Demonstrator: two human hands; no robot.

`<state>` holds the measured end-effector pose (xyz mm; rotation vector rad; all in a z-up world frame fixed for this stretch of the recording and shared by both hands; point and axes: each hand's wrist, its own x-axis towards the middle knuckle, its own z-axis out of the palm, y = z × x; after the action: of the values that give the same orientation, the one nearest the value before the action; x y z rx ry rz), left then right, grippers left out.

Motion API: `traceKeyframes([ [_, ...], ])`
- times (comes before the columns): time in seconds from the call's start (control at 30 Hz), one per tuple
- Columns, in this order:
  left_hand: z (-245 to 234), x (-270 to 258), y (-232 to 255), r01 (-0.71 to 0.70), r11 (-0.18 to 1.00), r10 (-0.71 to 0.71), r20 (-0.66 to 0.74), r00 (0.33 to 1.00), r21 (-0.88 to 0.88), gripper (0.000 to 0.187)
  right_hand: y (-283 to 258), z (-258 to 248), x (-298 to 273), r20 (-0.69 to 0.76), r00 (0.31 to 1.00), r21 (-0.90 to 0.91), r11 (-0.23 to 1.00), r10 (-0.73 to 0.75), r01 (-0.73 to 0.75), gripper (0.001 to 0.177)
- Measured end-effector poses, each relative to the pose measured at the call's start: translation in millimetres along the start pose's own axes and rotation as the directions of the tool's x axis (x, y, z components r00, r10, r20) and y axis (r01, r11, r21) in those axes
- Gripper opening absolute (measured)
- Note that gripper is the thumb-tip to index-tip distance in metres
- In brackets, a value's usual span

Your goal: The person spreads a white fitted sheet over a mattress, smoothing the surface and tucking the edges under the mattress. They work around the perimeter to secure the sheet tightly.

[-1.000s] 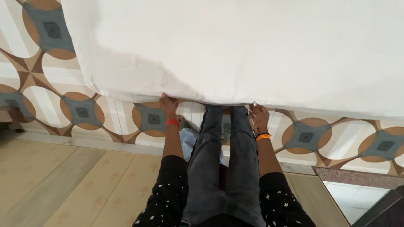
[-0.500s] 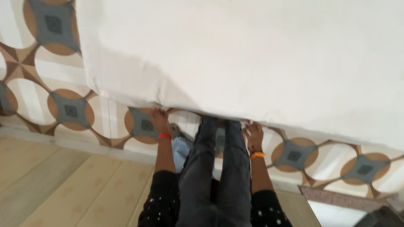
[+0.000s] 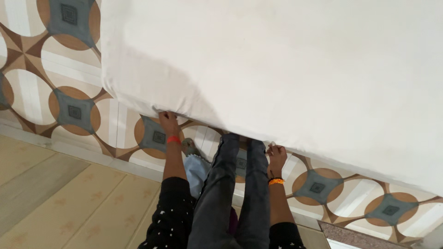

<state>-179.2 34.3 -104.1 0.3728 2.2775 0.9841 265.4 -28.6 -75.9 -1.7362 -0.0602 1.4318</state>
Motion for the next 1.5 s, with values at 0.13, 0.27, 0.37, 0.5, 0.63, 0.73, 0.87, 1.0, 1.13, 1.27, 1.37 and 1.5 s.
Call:
traceKeyframes([
  [0.13, -7.4, 5.6, 2.7, -0.031, 0.945, 0.059, -0.074, 0.996, 0.327, 0.021, -2.7, -0.2, 6.2, 0.038, 0.999, -0.105, 0.994, -0.018, 0.022, 0.019],
  [0.27, 1.6, -16.4, 20.3, 0.005, 0.972, 0.059, -0.266, 0.962, 0.234, 0.027, -9.7, 0.0, 4.6, 0.0, 0.988, -0.178, 0.972, 0.157, -0.154, 0.018],
  [0.37, 7.2, -69.6, 50.4, -0.055, 0.903, 0.218, -0.344, 0.913, 0.427, 0.026, -31.9, 7.0, -7.3, 0.096, 0.984, -0.63, 0.775, 0.151, -0.057, 0.024],
  [0.5, 50.9, -115.4, 130.5, -0.773, 0.396, 0.675, 0.414, 0.611, 0.496, 0.045, -93.7, 59.2, -44.5, 0.388, 0.77, -0.776, 0.272, -0.506, 0.569, 0.015],
  [0.63, 136.9, -101.9, 210.9, -0.98, 0.021, 0.713, 0.684, 0.153, 0.198, 0.048, -179.0, 136.9, -0.3, 0.702, 0.4, -0.574, -0.134, -0.589, 0.808, 0.048],
  [0.73, 194.8, -84.9, 259.4, -0.977, 0.08, 0.637, 0.743, 0.204, 0.199, 0.063, -225.4, 177.1, 59.6, 0.76, 0.403, -0.598, -0.308, -0.509, 0.739, 0.064],
  [0.87, 201.1, -92.4, 216.4, -0.989, 0.026, 0.406, 0.903, 0.142, 0.144, 0.067, -192.2, 148.8, 88.2, 0.736, 0.566, -0.676, -0.366, -0.37, 0.639, 0.073],
  [1.0, 105.6, -139.7, 108.4, -0.904, -0.374, 0.276, 0.905, -0.322, -0.207, 0.064, -94.2, 60.4, 1.7, 0.906, 0.422, -0.382, -0.359, 0.038, 0.852, 0.073],
  [1.13, 28.0, -148.9, 77.8, -0.737, -0.303, -0.217, 0.797, -0.563, -0.604, 0.053, -78.2, 9.1, -53.2, 0.917, 0.145, -0.139, -0.041, 0.371, 0.989, 0.063],
  [1.27, 63.6, -129.5, 112.9, -0.791, -0.392, 0.077, 0.841, -0.536, -0.469, 0.049, -94.4, 23.9, -11.5, 0.95, 0.191, -0.102, -0.331, 0.248, 0.938, 0.045],
  [1.37, 143.1, -110.3, 164.5, -0.92, -0.375, 0.262, 0.939, -0.225, -0.115, 0.069, -153.3, 80.8, 67.4, 0.892, 0.441, -0.423, -0.537, -0.103, 0.73, 0.065],
  [1.5, 172.8, -110.4, 183.5, -0.96, 0.23, 0.57, 0.777, 0.266, 0.159, 0.076, -179.9, 156.5, 84.1, 0.645, 0.581, -0.741, -0.217, -0.497, 0.636, 0.069],
])
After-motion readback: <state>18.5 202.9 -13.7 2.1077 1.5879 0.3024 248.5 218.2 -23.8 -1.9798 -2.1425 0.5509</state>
